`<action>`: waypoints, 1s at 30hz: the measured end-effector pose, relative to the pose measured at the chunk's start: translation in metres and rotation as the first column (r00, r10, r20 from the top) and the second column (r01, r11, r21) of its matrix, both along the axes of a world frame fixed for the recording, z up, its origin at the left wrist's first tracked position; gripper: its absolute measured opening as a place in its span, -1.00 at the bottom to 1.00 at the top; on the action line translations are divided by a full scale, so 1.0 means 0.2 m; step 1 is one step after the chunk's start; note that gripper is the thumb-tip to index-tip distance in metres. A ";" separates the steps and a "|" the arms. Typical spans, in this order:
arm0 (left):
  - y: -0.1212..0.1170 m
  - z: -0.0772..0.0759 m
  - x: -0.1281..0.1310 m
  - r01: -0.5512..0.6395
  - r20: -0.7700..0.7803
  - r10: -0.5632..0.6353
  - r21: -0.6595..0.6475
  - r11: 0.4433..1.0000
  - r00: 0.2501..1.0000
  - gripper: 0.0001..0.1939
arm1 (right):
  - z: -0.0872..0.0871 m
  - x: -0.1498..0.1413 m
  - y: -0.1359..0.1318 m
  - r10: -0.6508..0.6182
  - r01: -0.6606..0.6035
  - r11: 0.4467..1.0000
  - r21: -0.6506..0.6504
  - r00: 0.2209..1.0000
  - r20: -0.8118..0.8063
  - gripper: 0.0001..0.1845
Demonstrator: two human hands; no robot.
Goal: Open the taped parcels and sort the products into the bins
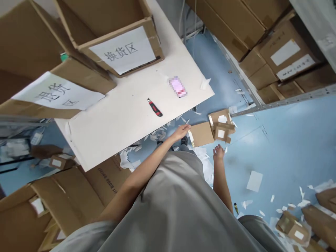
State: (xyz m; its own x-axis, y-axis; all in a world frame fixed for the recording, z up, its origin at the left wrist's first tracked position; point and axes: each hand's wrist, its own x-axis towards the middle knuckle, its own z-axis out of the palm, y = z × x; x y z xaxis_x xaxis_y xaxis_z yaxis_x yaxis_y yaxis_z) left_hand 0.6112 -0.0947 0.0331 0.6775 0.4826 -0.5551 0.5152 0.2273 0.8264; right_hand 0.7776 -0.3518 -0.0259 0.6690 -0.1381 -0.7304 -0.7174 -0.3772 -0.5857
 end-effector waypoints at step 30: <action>-0.07 0.31 -2.25 -0.964 0.251 0.959 -0.192 0.182 0.131 -0.40 | 0.51 -1.87 1.49 0.881 -0.955 -0.111 0.274 0.034 0.472 -0.41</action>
